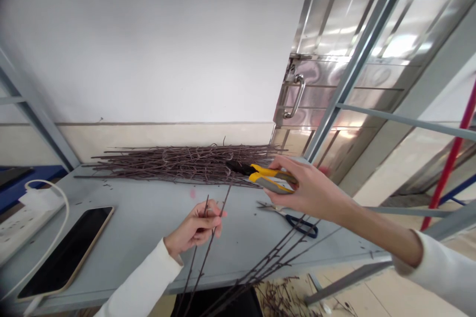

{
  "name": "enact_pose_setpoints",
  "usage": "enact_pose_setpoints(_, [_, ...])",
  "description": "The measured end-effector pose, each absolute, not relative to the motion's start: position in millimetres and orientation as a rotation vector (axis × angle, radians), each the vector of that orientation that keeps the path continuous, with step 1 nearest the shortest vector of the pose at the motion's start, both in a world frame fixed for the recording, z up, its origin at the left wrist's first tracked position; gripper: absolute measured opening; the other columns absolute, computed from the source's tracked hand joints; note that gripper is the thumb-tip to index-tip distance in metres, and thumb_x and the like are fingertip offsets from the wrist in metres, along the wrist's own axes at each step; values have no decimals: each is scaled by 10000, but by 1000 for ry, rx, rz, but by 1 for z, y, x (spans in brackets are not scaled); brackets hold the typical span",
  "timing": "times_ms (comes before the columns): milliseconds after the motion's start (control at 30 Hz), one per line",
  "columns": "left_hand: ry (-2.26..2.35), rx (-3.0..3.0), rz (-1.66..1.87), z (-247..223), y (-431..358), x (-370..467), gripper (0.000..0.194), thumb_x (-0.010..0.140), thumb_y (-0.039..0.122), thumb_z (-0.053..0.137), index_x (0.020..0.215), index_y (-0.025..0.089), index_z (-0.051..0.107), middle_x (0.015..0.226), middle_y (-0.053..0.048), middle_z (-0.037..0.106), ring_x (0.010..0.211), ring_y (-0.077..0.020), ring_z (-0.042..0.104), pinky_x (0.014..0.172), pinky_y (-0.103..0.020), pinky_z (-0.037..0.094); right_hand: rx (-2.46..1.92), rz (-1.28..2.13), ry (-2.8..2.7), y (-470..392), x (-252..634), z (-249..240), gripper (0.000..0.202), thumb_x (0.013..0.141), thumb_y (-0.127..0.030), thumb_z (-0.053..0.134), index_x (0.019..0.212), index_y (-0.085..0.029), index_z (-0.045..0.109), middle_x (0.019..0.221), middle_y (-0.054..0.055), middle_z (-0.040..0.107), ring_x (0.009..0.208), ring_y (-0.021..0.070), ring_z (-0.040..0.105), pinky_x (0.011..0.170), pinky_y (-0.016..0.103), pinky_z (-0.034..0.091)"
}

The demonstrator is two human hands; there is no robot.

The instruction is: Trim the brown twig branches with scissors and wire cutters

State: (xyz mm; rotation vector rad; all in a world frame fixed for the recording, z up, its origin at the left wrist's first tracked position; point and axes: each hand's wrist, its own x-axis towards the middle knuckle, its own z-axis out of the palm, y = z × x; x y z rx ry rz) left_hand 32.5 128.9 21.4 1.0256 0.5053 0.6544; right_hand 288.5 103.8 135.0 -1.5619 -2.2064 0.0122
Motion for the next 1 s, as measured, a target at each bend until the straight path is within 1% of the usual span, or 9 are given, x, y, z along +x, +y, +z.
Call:
enact_pose_setpoints(100, [511, 1013, 662, 23, 128, 32, 289, 692, 311, 735, 765, 176, 490, 563, 22, 633, 302, 14, 140, 304, -169, 24, -1270, -782, -2207, 108, 294, 121, 324, 826, -479, 552, 981, -196, 531, 901, 50, 686, 603, 150, 602, 423, 244, 392])
enact_pose_setpoints(200, [519, 1008, 669, 25, 127, 32, 305, 689, 315, 737, 757, 184, 470, 563, 26, 634, 306, 14, 125, 306, -168, 14, -1040, -1361, -2144, 111, 297, 113, 236, 861, -384, 567, 948, -164, 566, 880, 65, 694, 702, 177, 624, 500, 267, 439])
enact_pose_setpoints(300, [527, 1016, 666, 27, 126, 33, 306, 683, 317, 734, 751, 185, 466, 574, 20, 645, 299, 16, 118, 304, -168, 8, -987, -1676, -2150, 113, 298, 111, 190, 862, -341, 589, 933, -165, 602, 817, 53, 685, 640, 169, 571, 574, 293, 455])
enact_pose_setpoints(400, [527, 1026, 665, 27, 127, 33, 298, 675, 310, 733, 747, 180, 475, 578, 11, 654, 295, 16, 117, 304, -170, 3, -991, -1691, -2141, 115, 296, 109, 167, 863, -326, 586, 930, -173, 602, 816, 48, 679, 630, 164, 565, 575, 291, 440])
enact_pose_setpoints(600, [536, 1055, 707, 23, 127, 33, 280, 702, 335, 718, 770, 172, 499, 575, 20, 638, 299, 10, 125, 301, -176, 12, -1200, -983, -2101, 113, 289, 98, 258, 822, -381, 569, 966, -172, 525, 868, 62, 666, 639, 158, 606, 476, 246, 382])
enact_pose_setpoints(700, [556, 1075, 727, 22, 128, 33, 272, 719, 345, 712, 794, 170, 517, 588, 32, 626, 304, 11, 140, 302, -168, 27, -1407, -378, -2094, 107, 283, 99, 282, 785, -412, 593, 946, -204, 493, 802, 11, 633, 492, 99, 491, 463, 236, 372])
enact_pose_setpoints(800, [571, 1094, 751, 22, 128, 34, 291, 714, 366, 718, 816, 171, 526, 578, 43, 610, 303, 11, 144, 301, -164, 37, -1505, 246, -1976, 98, 276, 106, 263, 778, -442, 599, 836, -217, 475, 718, -27, 554, 506, 87, 459, 474, 226, 361])
enact_pose_setpoints(900, [591, 1116, 757, 21, 130, 36, 297, 716, 376, 715, 822, 171, 528, 579, 46, 602, 305, 9, 148, 299, -162, 47, -1466, 927, -1783, 89, 271, 112, 301, 768, -469, 611, 766, -211, 456, 660, -50, 474, 432, 56, 394, 403, 214, 284])
enact_pose_setpoints(1000, [589, 1145, 747, 22, 130, 36, 299, 717, 381, 714, 815, 168, 527, 584, 44, 600, 307, 7, 156, 298, -167, 59, -1294, 1593, -1512, 82, 268, 113, 327, 772, -511, 584, 814, -205, 477, 662, -53, 468, 363, 33, 342, 358, 210, 238])
